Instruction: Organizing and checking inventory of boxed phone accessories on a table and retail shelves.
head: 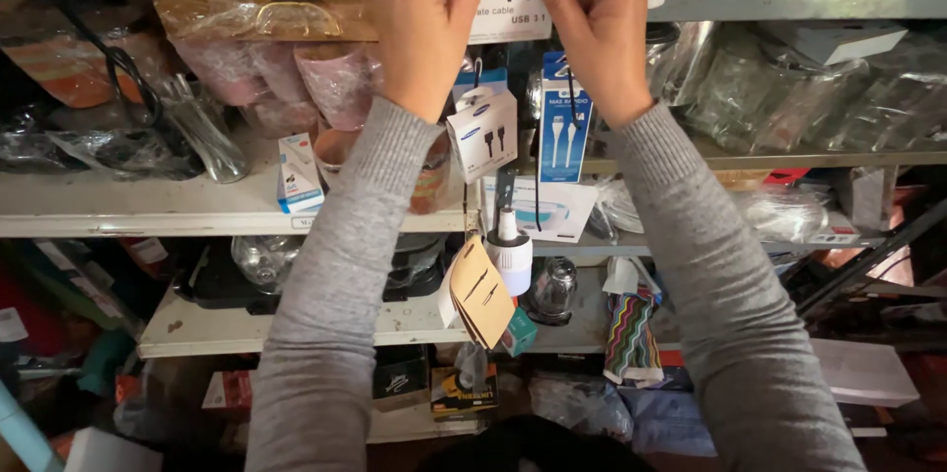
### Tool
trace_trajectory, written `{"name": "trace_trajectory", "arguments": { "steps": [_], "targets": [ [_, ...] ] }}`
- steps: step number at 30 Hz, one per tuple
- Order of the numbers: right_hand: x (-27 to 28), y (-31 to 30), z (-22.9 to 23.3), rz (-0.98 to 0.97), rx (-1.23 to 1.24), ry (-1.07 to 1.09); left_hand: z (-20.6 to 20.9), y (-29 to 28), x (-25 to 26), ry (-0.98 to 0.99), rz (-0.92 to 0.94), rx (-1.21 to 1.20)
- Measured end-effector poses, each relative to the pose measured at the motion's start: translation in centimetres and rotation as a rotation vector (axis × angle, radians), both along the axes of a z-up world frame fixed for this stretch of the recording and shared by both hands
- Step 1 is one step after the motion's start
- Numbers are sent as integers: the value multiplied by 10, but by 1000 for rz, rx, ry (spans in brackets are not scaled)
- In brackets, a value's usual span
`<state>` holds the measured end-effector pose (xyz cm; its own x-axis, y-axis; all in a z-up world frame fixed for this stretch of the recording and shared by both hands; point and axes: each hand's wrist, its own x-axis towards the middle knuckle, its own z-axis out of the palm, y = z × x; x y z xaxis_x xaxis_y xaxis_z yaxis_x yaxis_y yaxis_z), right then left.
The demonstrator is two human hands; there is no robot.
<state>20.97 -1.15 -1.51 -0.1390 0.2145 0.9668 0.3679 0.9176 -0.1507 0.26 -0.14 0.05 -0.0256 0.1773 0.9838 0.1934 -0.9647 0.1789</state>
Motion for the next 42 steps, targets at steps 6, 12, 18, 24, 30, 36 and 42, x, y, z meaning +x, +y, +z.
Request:
{"name": "trace_trajectory", "arguments": {
  "steps": [6,12,18,24,30,36,42],
  "targets": [
    [2,-2,-1,7,-38,73,-5,-4,-1,45,243,109],
    [16,-25,-15,-102,-21,74,-18,-7,-13,69,191,53],
    [57,-30,-40,40,-103,164,-34,8,-18,82,112,8],
    [76,-33,-59,41,-102,133,-32,-5,-13,65,-64,15],
    [88,-15,-57,-28,-107,247,-30,-7,-14,100,-94,48],
    [101,25,-43,-2,-150,231,-32,-2,-7,102,-137,-62],
    [90,23,-17,-102,-170,206,-29,-10,-12,104,-68,-55]
  ]
}}
